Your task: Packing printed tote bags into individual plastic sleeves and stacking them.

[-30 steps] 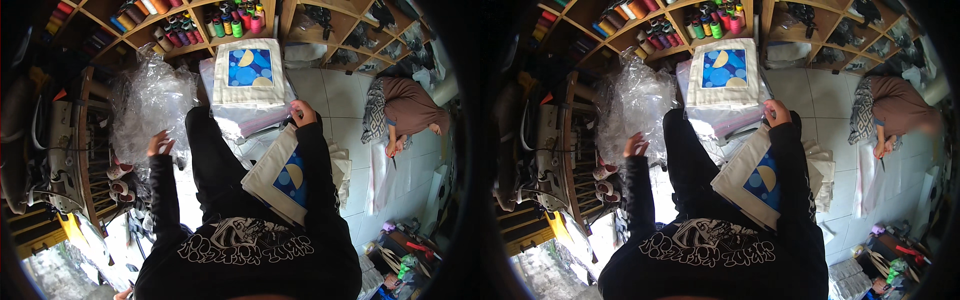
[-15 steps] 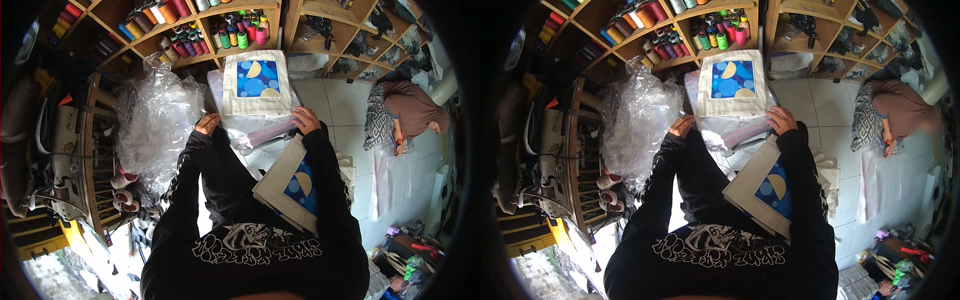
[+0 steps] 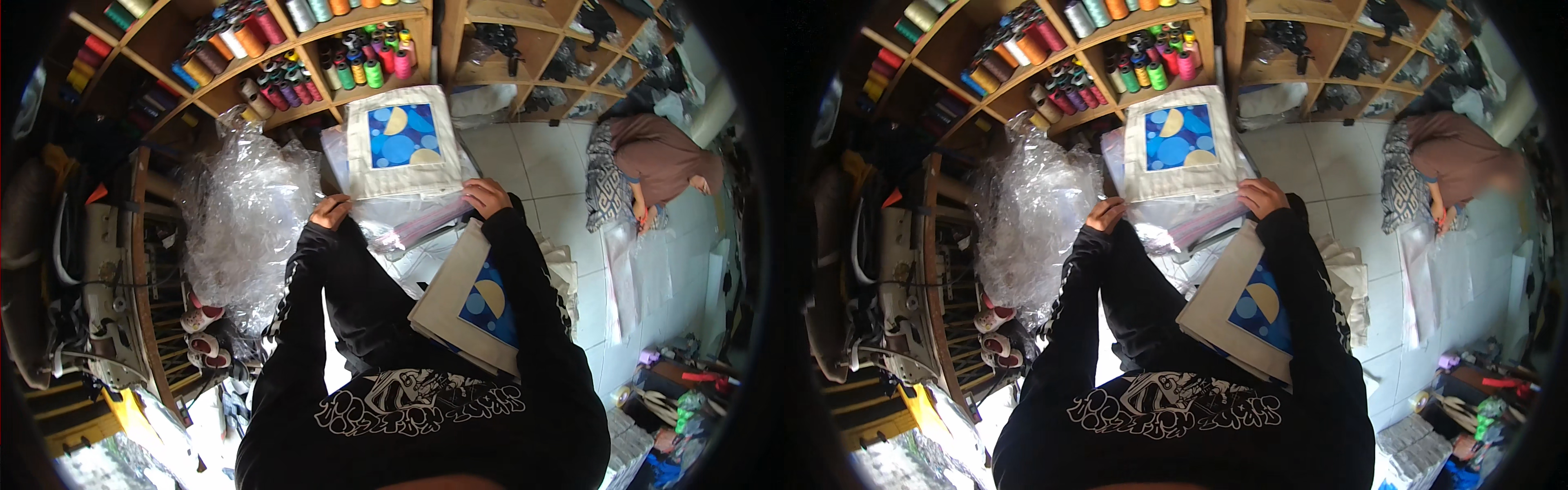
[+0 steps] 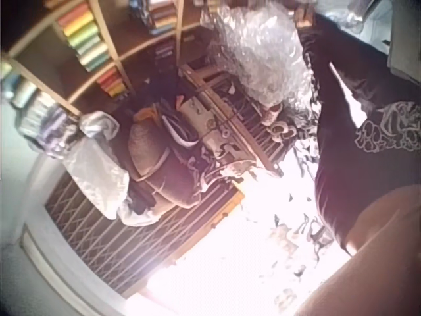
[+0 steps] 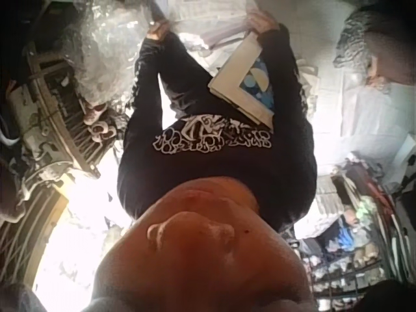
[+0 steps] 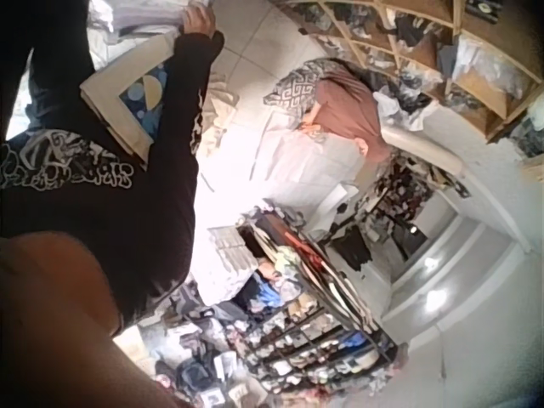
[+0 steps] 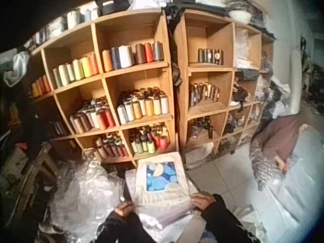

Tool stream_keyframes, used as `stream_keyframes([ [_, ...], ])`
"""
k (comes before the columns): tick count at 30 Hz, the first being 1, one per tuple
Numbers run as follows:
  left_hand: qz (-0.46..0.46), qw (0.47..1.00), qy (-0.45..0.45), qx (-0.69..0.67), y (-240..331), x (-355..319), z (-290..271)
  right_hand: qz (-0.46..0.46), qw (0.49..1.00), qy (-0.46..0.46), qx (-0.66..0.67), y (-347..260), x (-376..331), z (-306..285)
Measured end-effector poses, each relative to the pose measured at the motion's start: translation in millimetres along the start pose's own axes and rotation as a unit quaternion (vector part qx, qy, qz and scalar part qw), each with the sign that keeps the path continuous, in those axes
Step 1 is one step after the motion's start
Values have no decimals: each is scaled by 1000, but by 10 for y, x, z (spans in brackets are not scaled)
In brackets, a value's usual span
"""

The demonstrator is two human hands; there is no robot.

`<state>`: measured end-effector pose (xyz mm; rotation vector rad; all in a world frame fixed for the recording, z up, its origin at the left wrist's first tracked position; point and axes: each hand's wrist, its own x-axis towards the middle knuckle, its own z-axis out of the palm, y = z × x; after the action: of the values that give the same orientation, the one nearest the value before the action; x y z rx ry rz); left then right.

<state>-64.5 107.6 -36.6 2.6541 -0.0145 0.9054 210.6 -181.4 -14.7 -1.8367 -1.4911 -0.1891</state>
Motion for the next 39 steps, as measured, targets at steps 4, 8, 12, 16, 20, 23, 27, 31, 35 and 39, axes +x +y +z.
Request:
stream_keyframes([
  [4,-125,988,-2,-89,20,-86,-84,22,999,-10,35,-61,63,-16],
  [8,-129,987,-7,-92,76,-5,-83,41,998,-1,37,7,-8,-41],
  [12,-147,985,-8,-90,66,-10,-89,68,995,-19,67,43,-16,-26],
  [16,-188,973,-9,-136,39,-21,-84,111,985,-24,127,83,-52,-24],
  [20,-237,952,-9,-192,-1,-29,-24,187,967,-3,173,115,-106,26],
  [23,-301,905,25,-298,-75,-138,68,217,957,0,193,123,-92,95],
  [27,-320,897,38,-304,-173,-212,228,225,955,9,195,270,-132,227],
  [31,-367,887,34,-278,-184,-211,296,308,910,18,278,348,-146,285],
  [35,-398,882,51,-246,-141,-216,282,362,891,-4,274,208,-19,248],
  [39,-408,886,52,-215,-85,-146,307,388,871,40,298,193,56,287],
])
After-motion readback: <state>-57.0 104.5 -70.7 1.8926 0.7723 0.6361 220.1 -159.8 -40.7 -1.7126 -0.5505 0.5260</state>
